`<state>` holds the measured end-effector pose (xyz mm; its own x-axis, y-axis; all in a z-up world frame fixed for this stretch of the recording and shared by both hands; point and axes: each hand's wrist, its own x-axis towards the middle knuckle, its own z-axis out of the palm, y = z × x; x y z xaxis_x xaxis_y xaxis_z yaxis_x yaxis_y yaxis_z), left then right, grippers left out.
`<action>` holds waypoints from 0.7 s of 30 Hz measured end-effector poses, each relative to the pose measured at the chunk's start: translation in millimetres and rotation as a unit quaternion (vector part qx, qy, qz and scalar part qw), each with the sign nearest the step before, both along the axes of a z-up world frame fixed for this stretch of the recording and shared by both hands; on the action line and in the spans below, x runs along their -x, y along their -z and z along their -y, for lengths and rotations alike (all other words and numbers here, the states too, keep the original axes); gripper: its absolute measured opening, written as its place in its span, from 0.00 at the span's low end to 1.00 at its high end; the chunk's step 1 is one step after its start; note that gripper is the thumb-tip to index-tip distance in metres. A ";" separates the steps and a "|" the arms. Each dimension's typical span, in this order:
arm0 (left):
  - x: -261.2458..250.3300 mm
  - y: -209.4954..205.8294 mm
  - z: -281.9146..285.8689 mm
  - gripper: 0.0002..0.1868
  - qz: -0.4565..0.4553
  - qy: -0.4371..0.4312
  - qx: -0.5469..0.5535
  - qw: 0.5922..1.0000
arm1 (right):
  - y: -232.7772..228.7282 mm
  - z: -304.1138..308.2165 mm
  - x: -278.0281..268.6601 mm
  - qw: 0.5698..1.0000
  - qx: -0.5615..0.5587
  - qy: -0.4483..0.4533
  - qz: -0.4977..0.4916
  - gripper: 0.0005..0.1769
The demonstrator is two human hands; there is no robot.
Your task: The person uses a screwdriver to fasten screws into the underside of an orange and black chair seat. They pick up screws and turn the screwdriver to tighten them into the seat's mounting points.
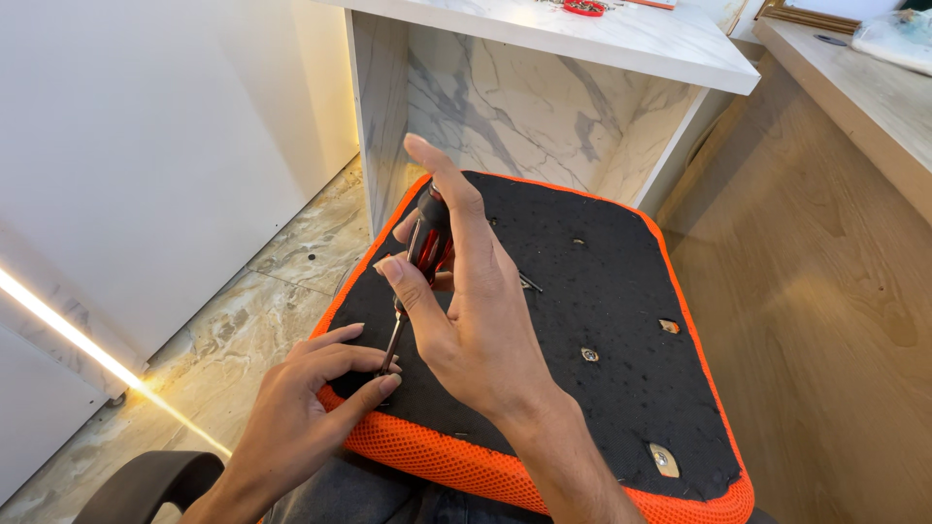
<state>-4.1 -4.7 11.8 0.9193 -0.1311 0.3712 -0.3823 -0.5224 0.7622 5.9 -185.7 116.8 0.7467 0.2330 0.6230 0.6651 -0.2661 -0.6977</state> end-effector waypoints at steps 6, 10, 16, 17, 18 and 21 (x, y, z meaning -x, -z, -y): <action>-2.8 1.5 -2.3 0.15 -0.039 0.004 -0.027 0.999 | -9.2 4.4 8.6 0.998 -0.004 -0.069 -0.005 0.35; -4.3 6.4 -4.5 0.16 -0.051 0.018 -0.033 0.998 | -8.7 2.2 11.4 0.999 0.000 -0.048 -0.008 0.31; -7.7 10.6 -10.8 0.18 -0.065 0.030 -0.079 0.994 | -0.2 -12.4 20.4 0.986 0.043 0.075 0.142 0.29; -7.1 10.6 -11.0 0.18 -0.066 0.038 -0.081 0.994 | 1.2 -13.8 21.3 0.995 0.020 0.056 0.083 0.29; -6.1 9.9 -12.3 0.19 -0.066 0.045 -0.084 0.993 | 2.3 -15.4 21.7 0.999 -0.002 0.035 0.025 0.28; -3.4 7.0 -13.5 0.20 -0.076 0.053 -0.086 0.992 | 3.6 -11.4 24.6 0.998 -0.024 -0.040 0.051 0.30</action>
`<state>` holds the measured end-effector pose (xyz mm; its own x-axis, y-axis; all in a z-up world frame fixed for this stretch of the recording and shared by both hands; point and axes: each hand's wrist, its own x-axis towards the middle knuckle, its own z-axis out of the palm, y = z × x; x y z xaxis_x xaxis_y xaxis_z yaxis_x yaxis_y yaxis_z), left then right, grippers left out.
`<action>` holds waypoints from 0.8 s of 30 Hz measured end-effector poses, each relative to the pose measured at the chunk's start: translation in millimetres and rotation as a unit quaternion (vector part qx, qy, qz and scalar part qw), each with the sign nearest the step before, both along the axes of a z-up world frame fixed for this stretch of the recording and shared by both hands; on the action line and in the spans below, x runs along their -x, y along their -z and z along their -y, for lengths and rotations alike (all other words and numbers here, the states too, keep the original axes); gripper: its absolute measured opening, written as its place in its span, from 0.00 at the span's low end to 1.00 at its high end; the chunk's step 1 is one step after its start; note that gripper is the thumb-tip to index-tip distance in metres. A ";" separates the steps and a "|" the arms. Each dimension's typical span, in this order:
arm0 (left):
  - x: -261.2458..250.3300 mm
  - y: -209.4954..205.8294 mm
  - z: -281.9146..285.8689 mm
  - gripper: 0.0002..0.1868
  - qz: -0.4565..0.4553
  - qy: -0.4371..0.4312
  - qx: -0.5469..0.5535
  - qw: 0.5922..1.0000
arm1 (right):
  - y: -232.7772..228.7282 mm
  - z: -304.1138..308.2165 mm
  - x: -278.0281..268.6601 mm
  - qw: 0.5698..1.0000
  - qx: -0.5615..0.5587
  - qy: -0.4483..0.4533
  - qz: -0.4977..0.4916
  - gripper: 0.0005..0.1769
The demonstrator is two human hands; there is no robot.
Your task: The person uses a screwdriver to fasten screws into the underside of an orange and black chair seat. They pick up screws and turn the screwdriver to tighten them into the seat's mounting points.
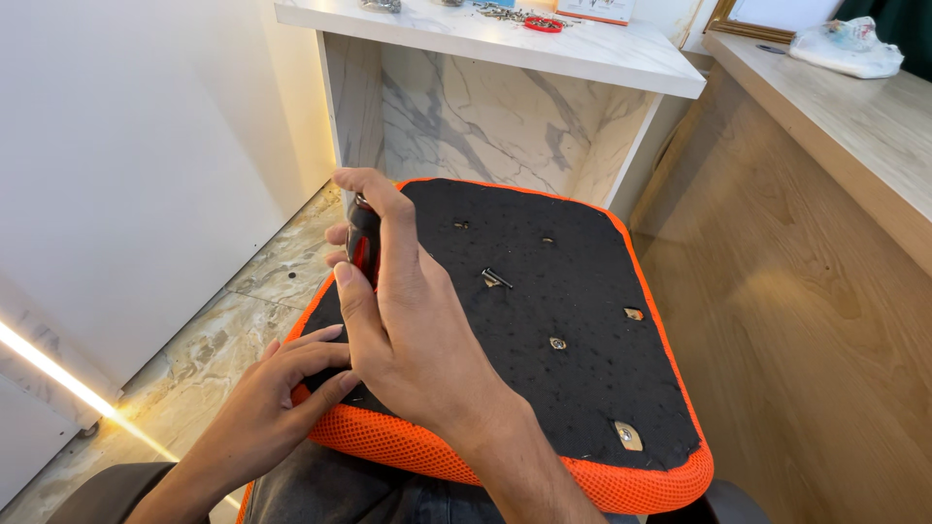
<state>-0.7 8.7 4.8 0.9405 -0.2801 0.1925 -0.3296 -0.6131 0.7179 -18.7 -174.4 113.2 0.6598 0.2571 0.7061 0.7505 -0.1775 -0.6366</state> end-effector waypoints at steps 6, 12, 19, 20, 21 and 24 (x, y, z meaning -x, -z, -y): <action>7.1 -1.6 7.4 0.18 0.017 -0.021 -0.001 1.000 | 0.3 -6.2 10.7 0.996 0.051 0.068 0.025 0.33; 9.7 -2.4 13.3 0.14 -0.016 -0.049 -0.043 0.998 | 2.3 -14.5 16.9 0.990 0.069 0.125 0.008 0.31; 10.9 0.6 12.7 0.14 0.047 -0.019 0.024 0.998 | 0.7 -8.4 3.8 0.993 0.098 0.069 -0.007 0.35; 10.4 0.6 12.1 0.15 0.031 -0.038 0.021 0.999 | 0.1 -10.6 2.8 0.991 0.103 0.091 0.005 0.36; 10.3 0.7 11.4 0.17 0.014 -0.058 0.019 0.998 | -0.8 -14.3 1.5 0.988 0.108 0.111 0.016 0.37; 7.9 1.0 8.1 0.16 -0.003 -0.077 0.008 0.997 | -3.1 -20.1 0.3 0.984 0.112 0.137 0.005 0.35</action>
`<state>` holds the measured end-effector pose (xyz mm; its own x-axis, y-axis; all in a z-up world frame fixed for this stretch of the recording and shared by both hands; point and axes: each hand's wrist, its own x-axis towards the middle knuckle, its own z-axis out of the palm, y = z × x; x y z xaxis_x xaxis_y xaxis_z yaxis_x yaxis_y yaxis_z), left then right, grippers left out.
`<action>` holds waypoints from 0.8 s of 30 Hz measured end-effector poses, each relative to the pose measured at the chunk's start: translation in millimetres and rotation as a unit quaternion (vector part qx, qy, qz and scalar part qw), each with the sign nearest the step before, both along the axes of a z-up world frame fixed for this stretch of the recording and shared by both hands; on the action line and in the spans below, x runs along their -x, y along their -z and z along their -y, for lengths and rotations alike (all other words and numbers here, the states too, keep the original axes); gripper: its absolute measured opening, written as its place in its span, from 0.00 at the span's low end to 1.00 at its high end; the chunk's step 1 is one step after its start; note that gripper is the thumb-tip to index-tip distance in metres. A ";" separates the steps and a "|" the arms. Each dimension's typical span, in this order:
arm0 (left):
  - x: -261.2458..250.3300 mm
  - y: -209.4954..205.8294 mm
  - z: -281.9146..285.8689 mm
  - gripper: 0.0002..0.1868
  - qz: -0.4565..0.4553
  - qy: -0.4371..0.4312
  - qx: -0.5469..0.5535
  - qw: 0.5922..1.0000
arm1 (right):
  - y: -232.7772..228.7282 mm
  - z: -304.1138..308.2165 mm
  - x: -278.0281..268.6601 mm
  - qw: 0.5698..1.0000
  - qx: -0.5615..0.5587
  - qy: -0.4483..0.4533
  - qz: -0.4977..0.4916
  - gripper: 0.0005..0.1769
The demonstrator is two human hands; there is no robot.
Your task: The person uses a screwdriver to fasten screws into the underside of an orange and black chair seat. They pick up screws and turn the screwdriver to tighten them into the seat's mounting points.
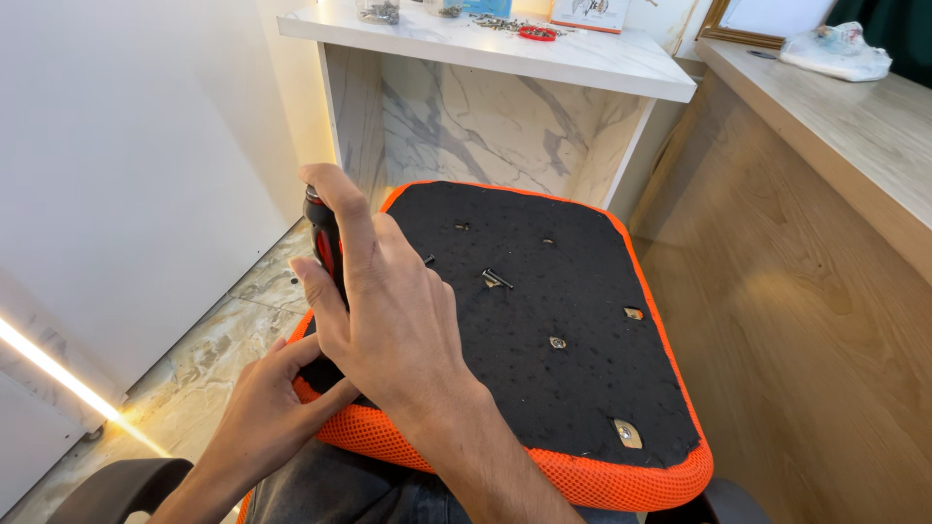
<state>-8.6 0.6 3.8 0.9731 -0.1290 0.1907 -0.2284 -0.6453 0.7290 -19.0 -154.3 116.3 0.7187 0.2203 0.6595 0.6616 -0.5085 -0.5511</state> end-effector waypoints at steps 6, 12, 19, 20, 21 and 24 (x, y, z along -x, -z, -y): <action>-5.2 -4.2 -2.9 0.11 0.086 0.065 0.053 0.993 | -11.1 11.5 -4.7 0.996 -0.015 -0.040 -0.077 0.38; -8.5 -19.0 0.2 0.13 0.062 0.076 0.059 0.993 | -19.5 9.1 -3.7 0.999 0.015 -0.025 -0.017 0.36; -15.0 -14.1 -0.5 0.16 0.105 0.076 0.034 0.991 | -22.6 14.1 -13.8 0.989 0.002 -0.107 -0.106 0.37; -14.8 -12.0 -0.6 0.15 0.110 0.075 0.032 0.991 | -22.0 13.3 -15.2 0.993 0.001 -0.101 -0.062 0.37; -15.1 -10.1 -0.1 0.15 0.115 0.073 0.030 0.990 | -21.3 12.1 -16.2 0.995 0.000 -0.095 -0.016 0.37; -16.9 -8.2 -0.3 0.14 0.108 0.072 0.028 0.991 | -20.4 9.7 -21.6 0.997 -0.008 -0.072 0.003 0.35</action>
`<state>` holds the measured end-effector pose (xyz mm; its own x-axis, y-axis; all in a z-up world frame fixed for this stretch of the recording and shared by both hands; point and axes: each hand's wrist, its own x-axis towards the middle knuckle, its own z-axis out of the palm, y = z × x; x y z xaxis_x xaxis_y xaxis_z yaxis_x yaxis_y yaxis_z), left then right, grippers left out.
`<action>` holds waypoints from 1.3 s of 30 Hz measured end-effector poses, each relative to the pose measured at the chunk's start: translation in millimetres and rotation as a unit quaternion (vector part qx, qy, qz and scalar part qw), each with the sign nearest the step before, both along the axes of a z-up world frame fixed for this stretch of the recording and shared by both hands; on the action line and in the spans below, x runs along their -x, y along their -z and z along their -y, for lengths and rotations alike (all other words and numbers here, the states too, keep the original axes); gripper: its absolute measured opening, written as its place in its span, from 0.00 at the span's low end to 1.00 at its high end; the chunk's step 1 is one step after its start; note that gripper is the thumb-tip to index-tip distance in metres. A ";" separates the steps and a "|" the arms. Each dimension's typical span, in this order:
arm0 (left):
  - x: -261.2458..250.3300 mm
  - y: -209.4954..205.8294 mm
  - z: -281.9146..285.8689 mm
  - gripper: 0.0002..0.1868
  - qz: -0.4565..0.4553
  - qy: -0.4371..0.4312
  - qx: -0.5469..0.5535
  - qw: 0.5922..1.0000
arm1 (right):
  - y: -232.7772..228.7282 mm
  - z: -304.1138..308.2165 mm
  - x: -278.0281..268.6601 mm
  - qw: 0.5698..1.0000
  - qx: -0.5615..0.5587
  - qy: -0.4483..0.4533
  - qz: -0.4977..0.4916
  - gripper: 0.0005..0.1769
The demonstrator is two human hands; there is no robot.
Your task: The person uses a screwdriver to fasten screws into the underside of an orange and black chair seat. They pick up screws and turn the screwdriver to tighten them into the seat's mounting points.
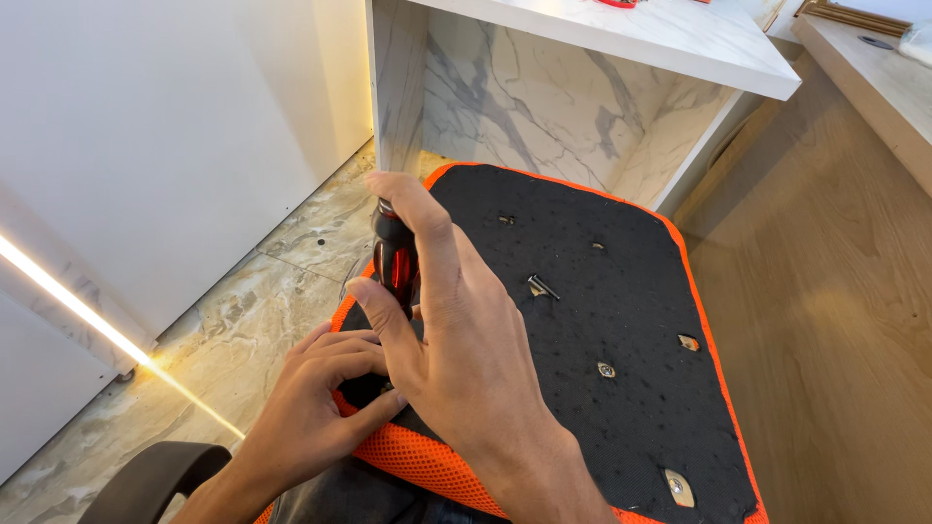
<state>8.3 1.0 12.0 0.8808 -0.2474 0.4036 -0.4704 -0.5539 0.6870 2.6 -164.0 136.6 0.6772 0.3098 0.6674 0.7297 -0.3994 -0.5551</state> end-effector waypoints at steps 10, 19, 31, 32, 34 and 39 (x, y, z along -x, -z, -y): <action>-1.0 2.6 -6.2 0.10 0.070 0.061 0.028 0.995 | 0.9 1.3 -8.1 0.998 0.004 0.019 -0.055 0.38; -3.8 0.0 -27.4 0.26 -0.009 0.124 0.143 0.982 | 1.2 -2.5 5.0 0.996 0.020 0.013 -0.085 0.36; -31.9 -7.2 -19.6 0.49 -0.430 -0.193 0.017 0.882 | 8.5 7.4 8.0 0.998 -0.022 0.004 -0.051 0.36; -32.2 -6.4 -20.3 0.49 -0.432 -0.190 0.023 0.881 | 8.1 7.2 8.4 0.999 -0.015 0.008 -0.046 0.36; -32.0 -3.5 -21.3 0.49 -0.435 -0.182 0.036 0.881 | 7.0 7.4 9.5 0.999 -0.002 0.018 -0.036 0.35; -24.3 4.2 -26.5 0.50 -0.434 -0.168 0.077 0.882 | 3.4 13.5 14.8 0.994 -0.059 -0.061 -0.069 0.34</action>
<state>32.7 27.5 7.8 0.8875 0.0855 -0.4529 0.4429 -0.4302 0.7866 -12.2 -177.5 133.2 0.7265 0.3207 0.6077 0.6828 -0.2382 -0.6907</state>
